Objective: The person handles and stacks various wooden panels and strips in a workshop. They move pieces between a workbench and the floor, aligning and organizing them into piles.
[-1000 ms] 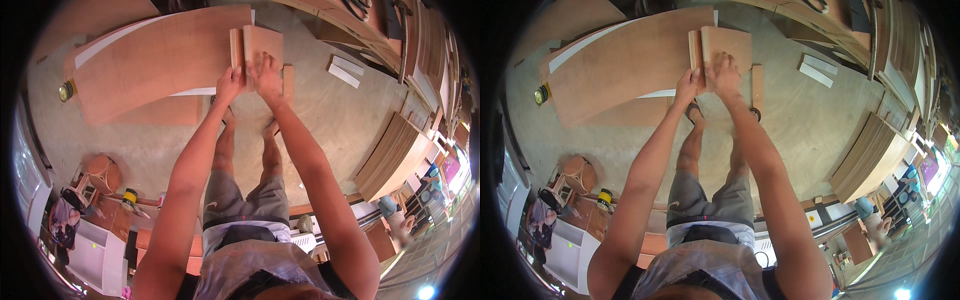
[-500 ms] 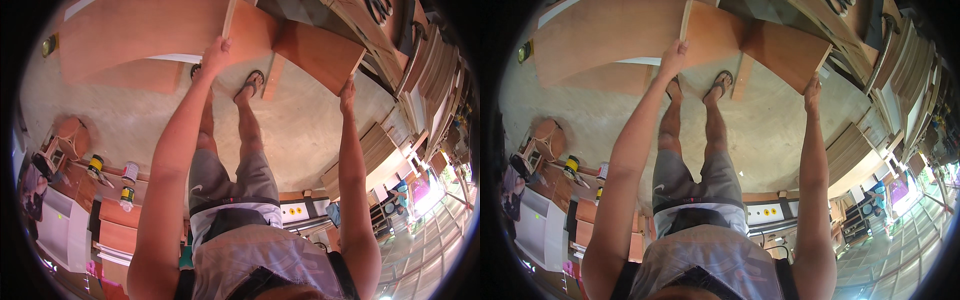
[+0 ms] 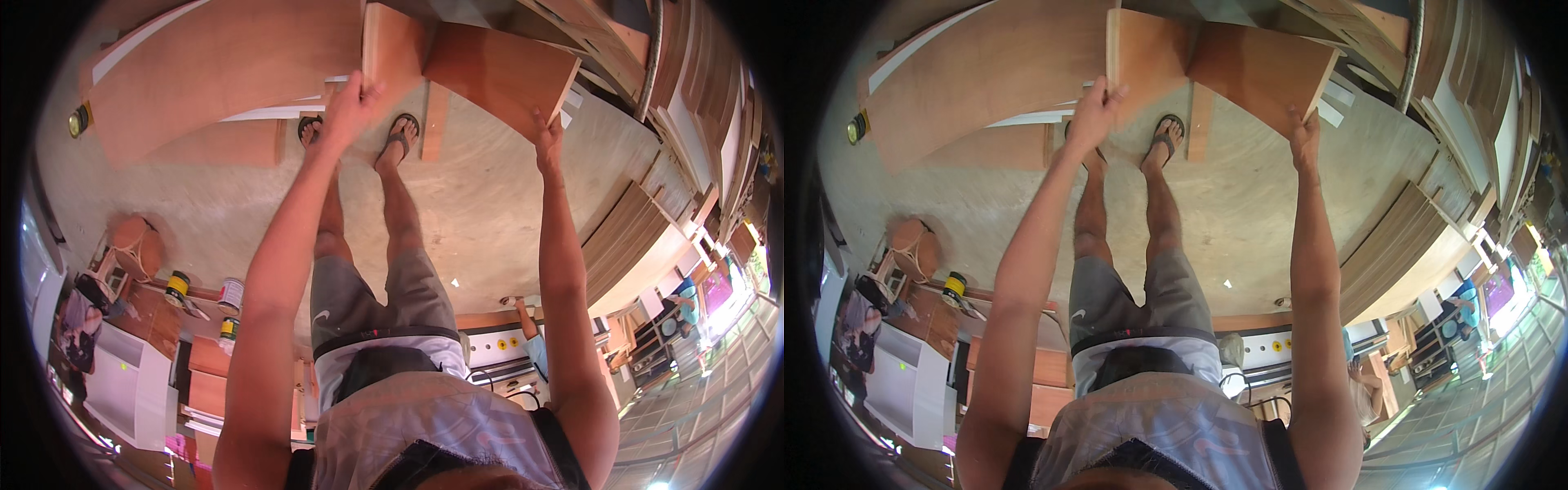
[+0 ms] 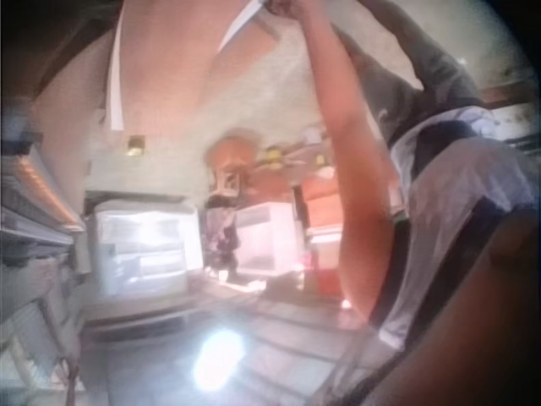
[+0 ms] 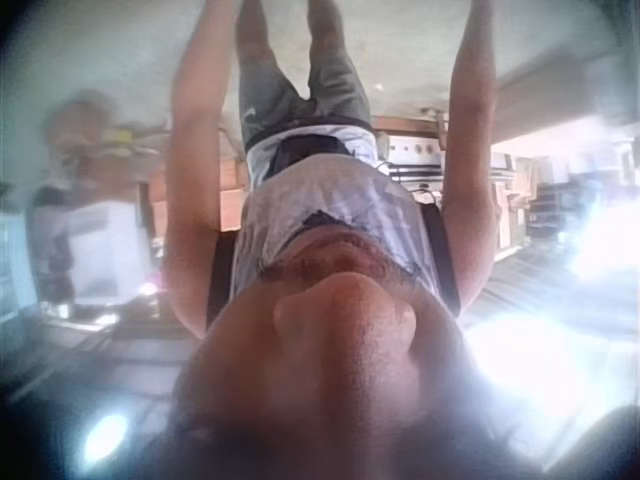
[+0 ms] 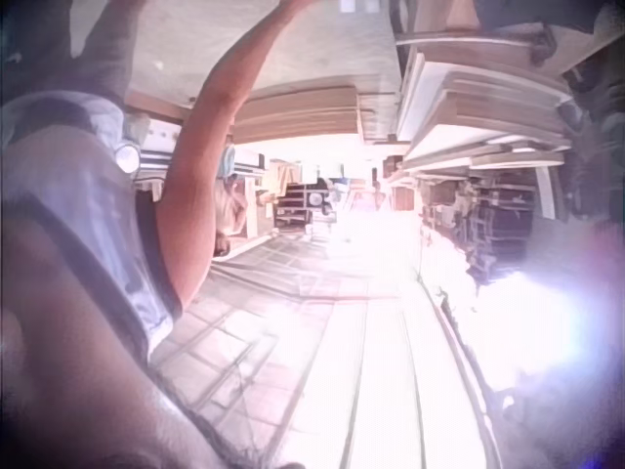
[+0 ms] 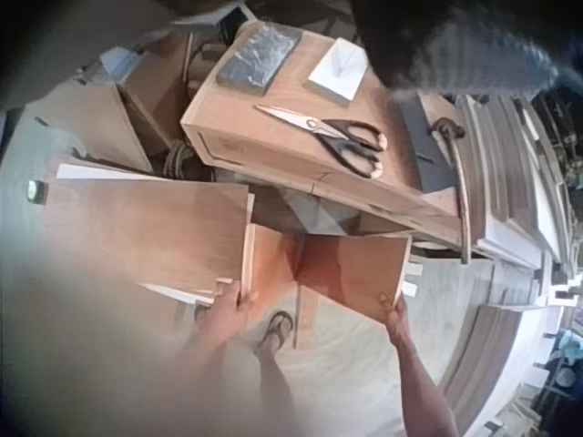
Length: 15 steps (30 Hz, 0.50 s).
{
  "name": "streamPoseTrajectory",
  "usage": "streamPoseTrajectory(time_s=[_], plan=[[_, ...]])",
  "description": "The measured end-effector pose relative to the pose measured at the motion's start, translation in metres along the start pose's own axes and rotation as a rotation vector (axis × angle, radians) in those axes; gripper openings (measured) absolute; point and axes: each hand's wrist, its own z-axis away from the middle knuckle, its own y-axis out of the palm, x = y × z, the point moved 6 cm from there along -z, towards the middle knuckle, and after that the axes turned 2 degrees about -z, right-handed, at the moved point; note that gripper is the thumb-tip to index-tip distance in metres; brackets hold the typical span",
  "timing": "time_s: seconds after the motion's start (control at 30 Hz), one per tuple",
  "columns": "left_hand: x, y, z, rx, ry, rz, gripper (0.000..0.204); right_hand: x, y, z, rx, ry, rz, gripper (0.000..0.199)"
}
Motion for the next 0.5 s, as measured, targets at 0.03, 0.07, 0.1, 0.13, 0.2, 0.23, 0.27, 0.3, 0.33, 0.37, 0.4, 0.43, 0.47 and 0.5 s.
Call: streamPoseTrajectory(time_s=[0.03,0.07,0.1,0.13,0.2,0.23,0.27,0.3,0.33,0.37,0.4,0.43,0.47,0.5], plan=[[-0.013,0.010,0.007,0.005,0.012,0.031,0.048,-0.002,0.002,0.004,0.003,-0.002,-0.045,0.055],[-0.027,0.023,0.015,0.010,0.023,0.063,0.046,-0.003,0.003,0.011,-0.011,-0.005,-0.036,0.055],[-0.041,0.037,0.024,0.016,0.031,0.095,0.045,-0.005,0.004,0.022,-0.023,-0.005,-0.027,0.055],[-0.050,0.051,0.032,-0.004,0.046,0.111,0.043,-0.006,0.007,0.032,-0.030,-0.010,-0.018,0.054],[-0.063,0.081,0.049,-0.056,0.069,0.145,0.040,-0.016,0.011,0.055,-0.046,0.001,-0.021,0.056],[-0.068,0.097,0.058,-0.041,0.064,0.067,0.040,-0.030,0.010,0.069,-0.048,-0.005,0.017,0.058],[-0.072,0.111,0.069,-0.029,0.056,-0.013,0.039,-0.045,0.010,0.084,-0.037,-0.012,0.024,0.061],[-0.074,0.123,0.080,-0.023,0.040,-0.091,0.039,-0.050,0.014,0.098,-0.033,0.050,0.085,0.064],[-0.079,0.137,0.090,0.037,0.039,-0.082,0.040,-0.050,0.021,0.112,0.002,0.043,0.021,0.063],[-0.083,0.148,0.101,0.093,0.033,-0.075,0.041,-0.049,0.028,0.125,0.042,0.036,-0.046,0.063],[-0.085,0.159,0.111,0.148,0.024,-0.067,0.043,-0.051,0.031,0.135,0.055,0.064,-0.075,0.062],[-0.087,0.167,0.118,0.092,0.073,-0.063,0.045,-0.054,0.034,0.145,0.067,0.094,-0.102,0.061],[-0.088,0.176,0.125,0.037,0.123,-0.061,0.047,-0.057,0.038,0.151,0.079,0.125,-0.128,0.060],[-0.092,0.181,0.129,-0.011,0.179,-0.054,0.050,-0.062,0.037,0.155,0.074,0.138,-0.141,0.059]])
